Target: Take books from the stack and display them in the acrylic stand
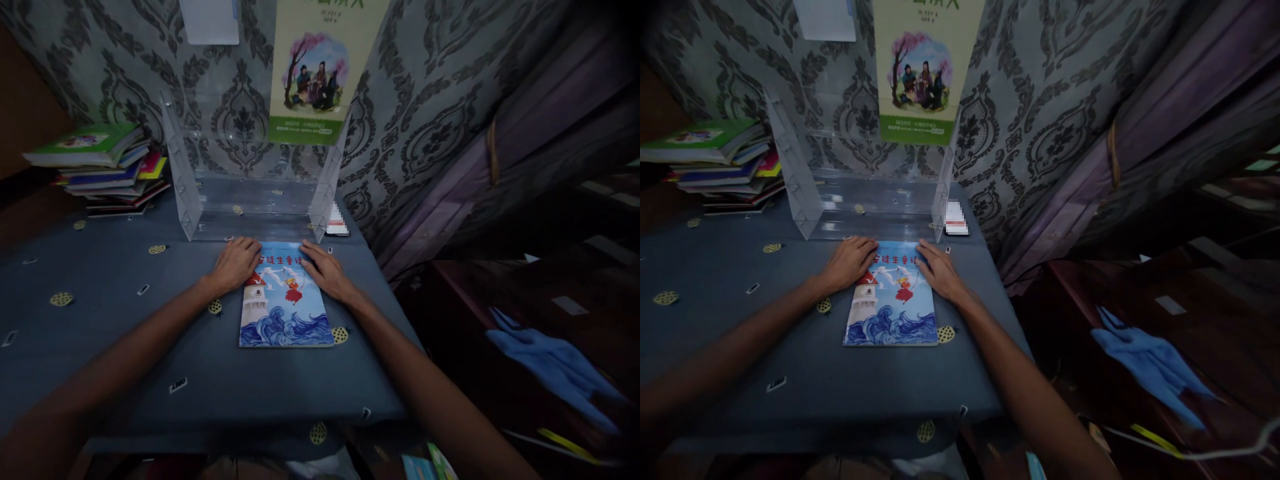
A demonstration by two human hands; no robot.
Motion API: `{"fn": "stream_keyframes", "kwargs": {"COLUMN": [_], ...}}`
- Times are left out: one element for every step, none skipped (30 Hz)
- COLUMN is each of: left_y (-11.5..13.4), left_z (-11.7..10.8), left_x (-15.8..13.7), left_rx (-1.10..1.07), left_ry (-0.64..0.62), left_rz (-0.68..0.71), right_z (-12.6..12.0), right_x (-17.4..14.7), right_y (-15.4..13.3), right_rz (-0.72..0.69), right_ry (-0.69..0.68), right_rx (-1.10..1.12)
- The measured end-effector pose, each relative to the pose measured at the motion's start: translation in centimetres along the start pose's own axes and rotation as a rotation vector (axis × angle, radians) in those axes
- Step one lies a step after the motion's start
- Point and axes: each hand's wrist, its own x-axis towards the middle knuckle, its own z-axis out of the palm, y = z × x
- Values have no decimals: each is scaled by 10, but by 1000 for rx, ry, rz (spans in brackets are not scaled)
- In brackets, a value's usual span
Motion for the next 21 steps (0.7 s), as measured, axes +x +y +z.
{"fn": "stream_keyframes", "kwargs": {"left_y": [0,0,0,0,1,1,2,3,4,4,5,5,5,5,6,6,6,6,5,5,5], "left_z": [2,3,4,4,4,3,2,1,1,0,-1,-2,-2,-3,-3,-4,-4,-4,-4,-3,-3], "left_x": [-1,-1,-1,-2,-2,-2,-2,-3,-3,-3,-4,-4,-4,-4,-4,-4,-4,-4,-4,-4,-4], "left_rx": [3,8,15,22,30,37,42,45,47,48,49,51,54,58,62,67,72,73,72,68,60], "left_ry": [7,13,18,19,15,7,-3,-12,-16,-17,-17,-18,-20,-25,-30,-34,-37,-38,-37,-34,-29], "left_rz": [-1,-2,-5,-9,-15,-20,-23,-24,-26,-28,-30,-32,-33,-33,-32,-32,-33,-34,-33,-31,-27], "right_z": [1,2,2,3,3,3,2,2,1,1,0,-1,-2,-2,-3,-3,-3,-4,-4,-5,-6], "right_x": [0,0,-1,-1,-1,-2,-3,-4,-6,-8,-10,-13,-16,-19,-22,-25,-29,-33,-37,-42,-48], "right_y": [0,0,0,-1,-1,-2,-4,-5,-7,-9,-12,-14,-17,-20,-22,-25,-28,-31,-33,-36,-40], "right_rz": [-3,-5,-6,-5,-2,2,7,13,17,21,26,31,36,42,47,50,52,52,50,48,44], "right_ry": [-5,-12,-21,-31,-43,-55,-66,-75,-84,-93,-101,-109,-115,-121,-126,-129,-130,-129,-128,-126,-124], "right_rx": [-22,-41,-57,-72,-85,-98,-111,-124,-136,-145,-154,-161,-167,-172,-175,-177,-176,-173,-168,-161,-153]}}
